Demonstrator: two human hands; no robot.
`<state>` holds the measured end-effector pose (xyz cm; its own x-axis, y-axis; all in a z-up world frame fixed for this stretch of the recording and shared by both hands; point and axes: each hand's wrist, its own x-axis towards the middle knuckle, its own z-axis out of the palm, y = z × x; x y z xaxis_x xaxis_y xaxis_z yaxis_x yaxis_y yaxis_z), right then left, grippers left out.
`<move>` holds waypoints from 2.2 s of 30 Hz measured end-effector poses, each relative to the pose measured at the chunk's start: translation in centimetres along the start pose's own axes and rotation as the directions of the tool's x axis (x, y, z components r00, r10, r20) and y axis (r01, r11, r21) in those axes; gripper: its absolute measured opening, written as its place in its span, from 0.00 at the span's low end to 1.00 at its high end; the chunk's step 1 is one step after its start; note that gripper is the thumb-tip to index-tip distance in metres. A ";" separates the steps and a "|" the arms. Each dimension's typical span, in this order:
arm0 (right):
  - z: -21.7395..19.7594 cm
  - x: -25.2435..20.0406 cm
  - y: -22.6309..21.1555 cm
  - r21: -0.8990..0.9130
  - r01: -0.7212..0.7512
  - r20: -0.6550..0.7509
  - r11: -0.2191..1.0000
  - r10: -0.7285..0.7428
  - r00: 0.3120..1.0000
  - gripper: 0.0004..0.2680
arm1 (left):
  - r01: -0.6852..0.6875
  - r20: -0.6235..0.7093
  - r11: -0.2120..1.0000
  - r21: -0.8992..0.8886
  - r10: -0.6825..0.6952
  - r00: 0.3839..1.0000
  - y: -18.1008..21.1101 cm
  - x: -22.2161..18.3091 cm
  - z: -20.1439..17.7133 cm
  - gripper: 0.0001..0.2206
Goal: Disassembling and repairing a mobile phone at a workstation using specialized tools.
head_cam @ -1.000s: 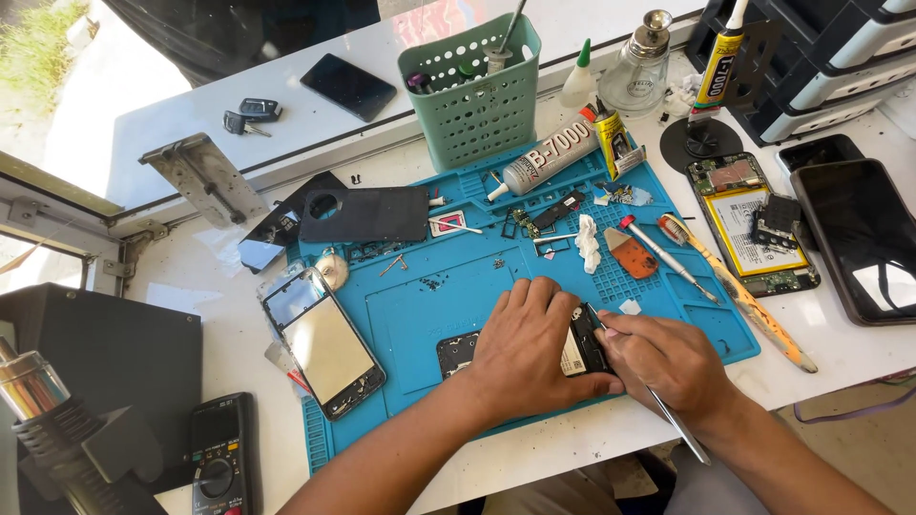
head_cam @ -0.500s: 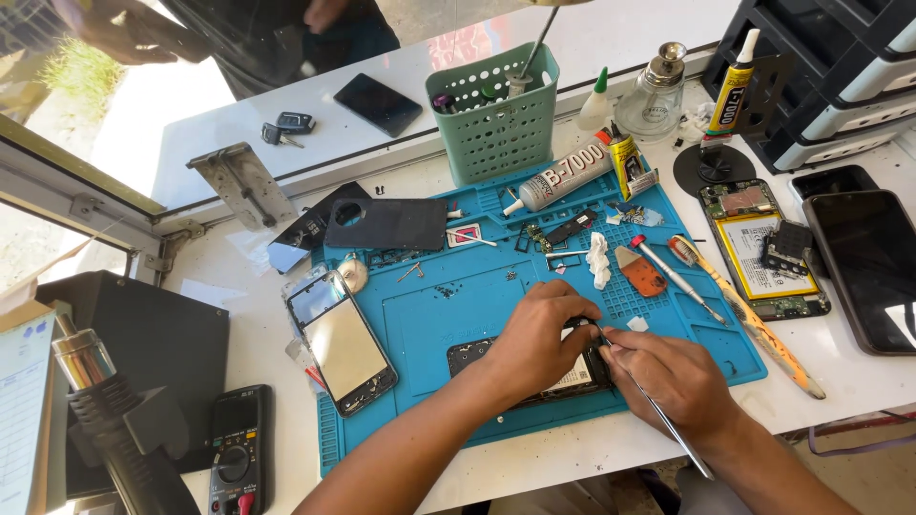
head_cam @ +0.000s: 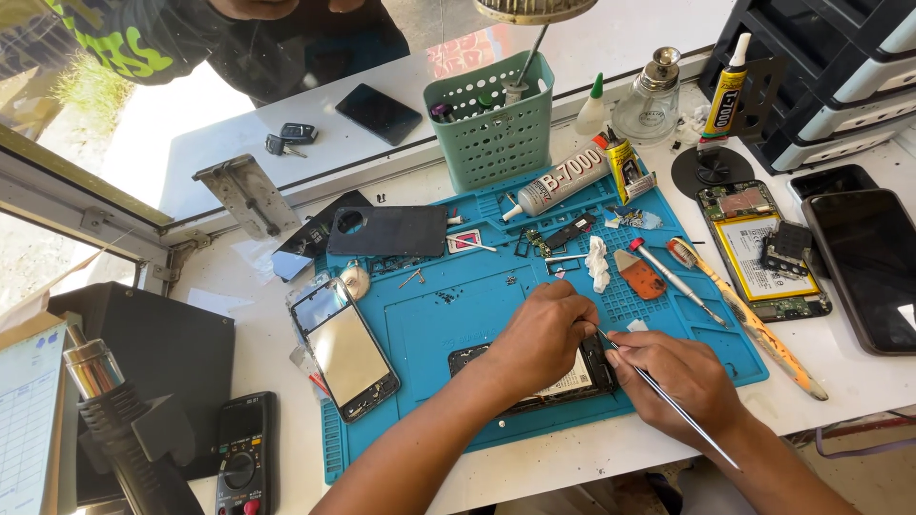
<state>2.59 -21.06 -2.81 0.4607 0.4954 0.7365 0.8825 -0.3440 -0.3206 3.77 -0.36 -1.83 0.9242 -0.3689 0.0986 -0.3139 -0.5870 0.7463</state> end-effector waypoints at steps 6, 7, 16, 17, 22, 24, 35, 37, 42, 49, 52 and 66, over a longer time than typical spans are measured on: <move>-0.2 -0.2 -0.3 -0.047 -0.148 -0.027 0.988 0.147 0.989 0.04 | -0.022 0.065 0.972 0.234 0.007 0.998 0.2 -0.4 0.7 0.07; -0.2 0.1 -0.3 -0.007 -0.151 -0.040 0.989 0.151 0.988 0.04 | -0.054 0.042 0.959 0.278 0.044 0.998 0.3 -0.6 0.7 0.06; -0.8 1.1 -0.9 0.189 -0.293 -0.169 0.937 0.325 0.930 0.05 | -0.019 -0.060 0.987 0.160 0.029 0.998 1.2 -1.1 0.4 0.04; -0.7 1.3 -1.0 0.228 -0.321 -0.200 0.919 0.367 0.909 0.07 | -0.066 -0.097 0.987 0.148 0.081 0.992 1.7 -1.2 0.0 0.04; -0.7 1.5 -1.1 0.265 -0.334 -0.225 0.905 0.395 0.891 0.07 | -0.106 -0.153 0.991 0.083 0.117 0.981 1.1 -1.4 0.3 0.04; -0.5 1.0 -0.9 0.292 -0.346 -0.238 0.891 0.419 0.877 0.07 | -0.112 -0.157 0.991 0.072 0.123 0.980 0.8 -1.4 0.3 0.04; -0.4 1.7 -1.2 0.265 -0.390 -0.138 0.882 0.435 0.890 0.05 | -0.111 -0.308 0.978 -0.176 0.052 0.950 0.8 -1.7 -0.4 0.04; -0.5 1.8 -1.3 0.256 -0.395 -0.119 0.882 0.434 0.893 0.05 | -0.125 -0.332 0.975 -0.182 0.059 0.941 0.7 -1.7 -0.4 0.03; -0.4 1.9 -1.1 0.255 -0.400 -0.058 0.880 0.426 0.903 0.05 | -0.146 -0.369 0.969 -0.199 0.064 0.927 1.0 -1.7 -0.4 0.05; -0.5 1.1 -0.1 0.250 -0.483 0.088 0.839 0.477 0.875 0.05 | -0.297 -0.347 0.942 0.157 0.335 0.876 2.7 -2.5 0.6 0.14; -0.5 0.8 0.2 0.200 -0.550 0.156 0.811 0.528 0.835 0.07 | -0.504 -0.240 0.825 0.257 0.560 0.793 3.7 -3.5 2.3 0.13; -0.4 1.1 0.3 0.182 -0.580 0.138 0.794 0.564 0.815 0.04 | -0.040 0.255 0.821 0.569 -0.130 0.958 6.1 -2.9 -4.3 0.33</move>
<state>3.31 -20.90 -1.84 0.8856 0.3194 0.3372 0.4506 -0.4153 -0.7902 0.11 0.28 5.25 0.8711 -0.4606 -0.1703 -0.4183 -0.8776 0.2340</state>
